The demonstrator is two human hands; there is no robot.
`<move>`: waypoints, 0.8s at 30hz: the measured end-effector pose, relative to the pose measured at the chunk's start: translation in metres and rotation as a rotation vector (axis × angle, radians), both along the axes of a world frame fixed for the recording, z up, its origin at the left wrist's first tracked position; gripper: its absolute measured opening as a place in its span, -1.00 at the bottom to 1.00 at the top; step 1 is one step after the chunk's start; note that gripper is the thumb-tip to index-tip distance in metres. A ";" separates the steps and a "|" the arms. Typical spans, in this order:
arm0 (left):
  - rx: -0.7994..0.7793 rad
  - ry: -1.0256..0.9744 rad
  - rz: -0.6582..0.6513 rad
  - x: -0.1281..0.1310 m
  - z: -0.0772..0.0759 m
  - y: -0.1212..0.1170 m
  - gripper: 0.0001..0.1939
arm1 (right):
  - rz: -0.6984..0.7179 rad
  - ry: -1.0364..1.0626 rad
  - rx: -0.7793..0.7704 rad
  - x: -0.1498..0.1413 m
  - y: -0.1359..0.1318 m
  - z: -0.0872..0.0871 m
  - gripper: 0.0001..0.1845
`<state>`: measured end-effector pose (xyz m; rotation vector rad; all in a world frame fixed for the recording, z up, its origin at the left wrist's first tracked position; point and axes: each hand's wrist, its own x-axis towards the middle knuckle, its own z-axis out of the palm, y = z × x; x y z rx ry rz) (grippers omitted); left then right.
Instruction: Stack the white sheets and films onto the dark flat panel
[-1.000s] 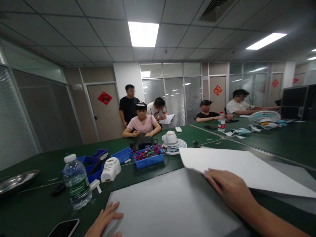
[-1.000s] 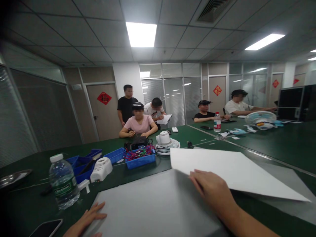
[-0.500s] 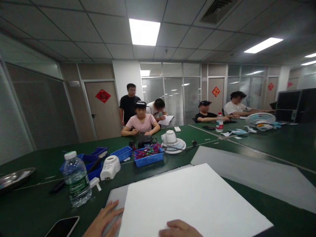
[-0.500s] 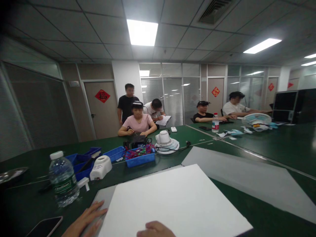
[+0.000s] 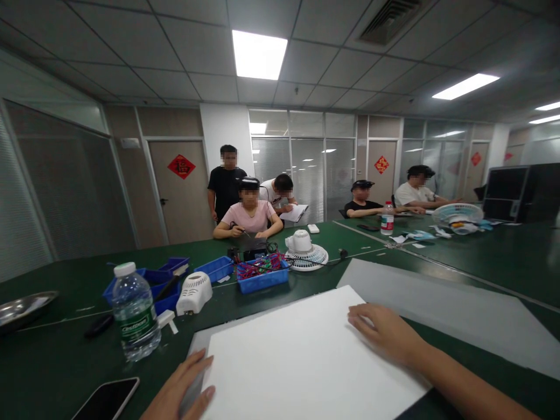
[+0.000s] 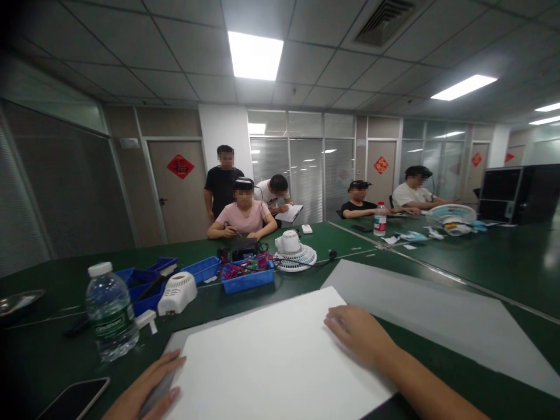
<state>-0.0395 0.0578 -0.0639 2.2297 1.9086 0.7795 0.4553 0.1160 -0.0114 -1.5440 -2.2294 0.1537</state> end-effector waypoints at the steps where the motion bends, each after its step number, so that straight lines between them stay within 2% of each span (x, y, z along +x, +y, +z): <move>1: 0.013 0.006 0.003 -0.001 -0.002 0.001 -0.47 | 0.039 0.026 -0.014 -0.003 0.000 -0.003 -0.45; 4: 0.043 0.034 0.018 -0.002 -0.003 0.004 -0.45 | 0.101 0.048 -0.073 -0.009 0.000 -0.007 -0.38; 11: 0.041 0.000 0.054 -0.006 0.000 0.006 -0.53 | 0.001 -0.088 -0.035 -0.005 0.000 -0.002 -0.41; 19: 0.052 -0.038 0.031 -0.019 -0.017 0.014 -0.51 | -0.020 -0.160 -0.053 -0.025 -0.019 0.006 -0.47; 22: 0.068 -0.022 0.024 -0.020 -0.019 0.014 -0.53 | -0.058 -0.155 0.002 -0.010 -0.004 0.000 -0.47; 24: 0.067 -0.015 0.033 -0.018 -0.017 0.013 -0.54 | -0.156 -0.176 0.068 0.013 0.015 -0.008 -0.45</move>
